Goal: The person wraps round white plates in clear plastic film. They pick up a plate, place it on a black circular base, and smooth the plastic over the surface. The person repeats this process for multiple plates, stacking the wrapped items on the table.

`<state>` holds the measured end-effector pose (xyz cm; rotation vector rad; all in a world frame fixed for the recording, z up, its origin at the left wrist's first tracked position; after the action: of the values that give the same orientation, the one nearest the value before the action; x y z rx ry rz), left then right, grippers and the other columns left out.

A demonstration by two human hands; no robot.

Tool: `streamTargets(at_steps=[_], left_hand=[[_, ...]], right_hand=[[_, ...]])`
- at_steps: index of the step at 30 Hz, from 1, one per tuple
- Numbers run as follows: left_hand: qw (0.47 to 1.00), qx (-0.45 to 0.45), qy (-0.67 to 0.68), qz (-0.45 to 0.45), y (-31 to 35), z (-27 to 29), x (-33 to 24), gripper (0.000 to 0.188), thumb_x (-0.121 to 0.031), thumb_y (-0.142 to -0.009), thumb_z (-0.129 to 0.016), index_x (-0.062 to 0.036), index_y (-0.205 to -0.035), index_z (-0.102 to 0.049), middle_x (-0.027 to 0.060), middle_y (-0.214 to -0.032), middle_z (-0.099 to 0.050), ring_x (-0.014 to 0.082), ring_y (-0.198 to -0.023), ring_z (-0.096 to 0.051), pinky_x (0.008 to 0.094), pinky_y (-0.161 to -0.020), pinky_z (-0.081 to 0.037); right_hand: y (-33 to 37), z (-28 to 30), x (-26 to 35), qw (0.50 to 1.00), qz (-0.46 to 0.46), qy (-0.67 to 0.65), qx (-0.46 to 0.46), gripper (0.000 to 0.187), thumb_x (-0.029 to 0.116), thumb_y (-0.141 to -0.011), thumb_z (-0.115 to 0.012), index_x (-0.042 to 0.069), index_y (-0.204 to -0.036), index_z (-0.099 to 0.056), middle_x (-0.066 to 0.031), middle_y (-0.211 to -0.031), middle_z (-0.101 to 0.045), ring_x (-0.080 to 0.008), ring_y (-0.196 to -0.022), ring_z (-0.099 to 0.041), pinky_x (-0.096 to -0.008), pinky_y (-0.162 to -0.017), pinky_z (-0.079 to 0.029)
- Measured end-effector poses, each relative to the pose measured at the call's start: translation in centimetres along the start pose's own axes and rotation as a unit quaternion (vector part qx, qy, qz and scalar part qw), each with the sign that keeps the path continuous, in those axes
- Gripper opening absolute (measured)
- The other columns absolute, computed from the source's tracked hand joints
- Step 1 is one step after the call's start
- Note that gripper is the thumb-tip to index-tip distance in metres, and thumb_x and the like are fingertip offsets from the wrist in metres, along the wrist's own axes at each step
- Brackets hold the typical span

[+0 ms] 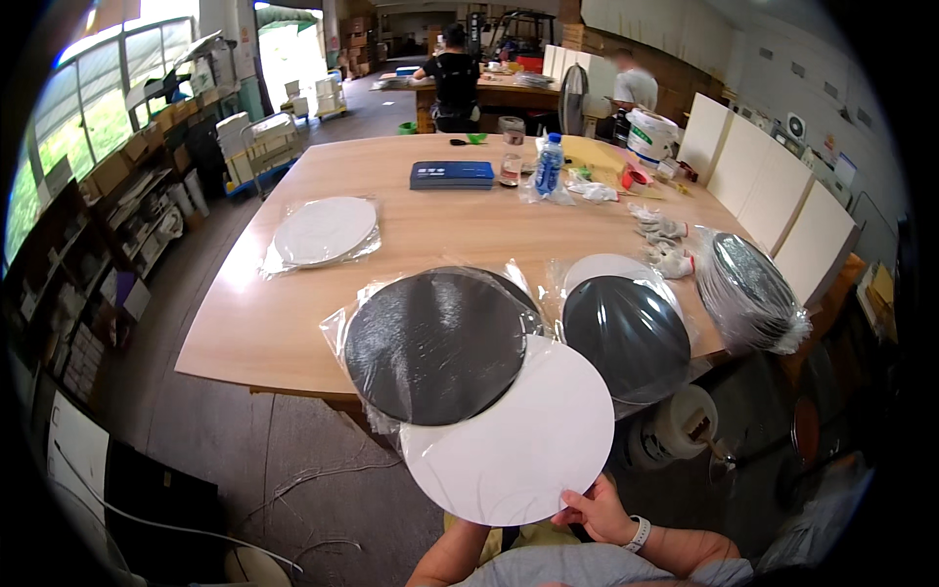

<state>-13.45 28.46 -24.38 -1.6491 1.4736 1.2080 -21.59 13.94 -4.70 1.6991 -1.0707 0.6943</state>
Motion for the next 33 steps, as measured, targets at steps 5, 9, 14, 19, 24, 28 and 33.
streamTargets(at_steps=[5,9,14,19,24,28,33], left_hand=[[0.999,0.023,-0.032,0.009,1.1,0.5,-0.4,0.026,-0.025,-0.08,-0.063,-0.002,-0.091,-0.055,0.0171,-0.097,-0.057,0.0325,-0.092,-0.056,0.0425,-0.084,-0.043],[0.993,0.054,-0.1,-0.013,2.6,1.2,-2.4,0.027,-0.025,-0.08,-0.064,-0.002,-0.091,-0.056,0.0175,-0.098,-0.057,0.0333,-0.092,-0.055,0.0427,-0.084,-0.043],[0.941,0.163,-0.281,-0.097,0.0,-1.4,-8.7,0.027,-0.025,-0.079,-0.064,-0.0021,-0.091,-0.056,0.0181,-0.098,-0.057,0.0342,-0.093,-0.055,0.0429,-0.085,-0.043],[0.826,0.179,-0.482,-0.231,-3.6,-7.1,-15.6,0.027,-0.025,-0.079,-0.065,-0.0021,-0.09,-0.056,0.0187,-0.099,-0.057,0.0351,-0.093,-0.055,0.0431,-0.085,-0.043],[0.714,0.134,-0.617,-0.302,-6.2,-11.7,-18.4,0.028,-0.025,-0.078,-0.066,-0.0022,-0.09,-0.056,0.0193,-0.1,-0.057,0.036,-0.094,-0.055,0.0433,-0.085,-0.042],[0.66,0.104,-0.669,-0.326,-7.0,-13.3,-19.6,0.028,-0.025,-0.077,-0.066,-0.0023,-0.09,-0.056,0.0197,-0.1,-0.056,0.0368,-0.094,-0.054,0.0435,-0.085,-0.042],[0.632,0.109,-0.69,-0.337,-7.5,-16.1,-18.7,0.028,-0.025,-0.077,-0.067,-0.0023,-0.089,-0.056,0.0203,-0.101,-0.056,0.0377,-0.094,-0.054,0.0437,-0.085,-0.042]], right_hand=[[0.1,-0.8,2.2,0.999,0.007,-0.036,0.016,0.044,0.006,-0.088,-0.055,0.002,-0.127,-0.034,-0.0126,-0.111,-0.054,-0.0221,-0.088,-0.062,-0.0342,-0.065,-0.058],[0.0,-2.9,3.9,0.993,0.063,0.048,0.085,0.047,0.006,-0.089,-0.055,0.001,-0.128,-0.029,-0.0142,-0.111,-0.054,-0.0206,-0.08,-0.064,-0.0317,-0.065,-0.057],[-0.3,-6.0,7.8,0.98,0.098,0.077,0.156,0.041,0.014,-0.09,-0.057,-0.005,-0.119,-0.035,-0.0111,-0.094,-0.058,-0.0124,-0.068,-0.062,-0.0247,-0.062,-0.054],[-1.2,-7.9,9.0,0.962,0.192,0.076,0.179,0.042,0.014,-0.09,-0.056,-0.007,-0.119,-0.034,-0.0117,-0.088,-0.057,-0.0119,-0.064,-0.061,-0.0244,-0.059,-0.053],[-2.2,-8.5,9.2,0.957,0.194,0.084,0.197,0.042,0.011,-0.089,-0.055,-0.008,-0.119,-0.032,-0.0125,-0.084,-0.058,-0.013,-0.055,-0.059,-0.0259,-0.054,-0.051],[-2.7,-9.3,8.8,0.946,0.234,0.053,0.219,0.042,0.012,-0.089,-0.054,-0.009,-0.117,-0.03,-0.0128,-0.082,-0.058,-0.014,-0.053,-0.059,-0.0256,-0.051,-0.051],[-3.1,-8.4,9.2,0.951,0.229,0.026,0.205,0.044,0.013,-0.09,-0.054,-0.008,-0.118,-0.028,-0.0127,-0.083,-0.058,-0.0145,-0.054,-0.06,-0.0256,-0.051,-0.051]])
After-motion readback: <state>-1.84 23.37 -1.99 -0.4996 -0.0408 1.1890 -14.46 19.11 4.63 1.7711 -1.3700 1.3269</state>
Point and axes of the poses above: each hand's wrist, its own y-axis away from the middle knuckle, its own z-axis out of the back of the hand, x = y × z, the point moved 4 cm from there along -y, towards the middle knuckle
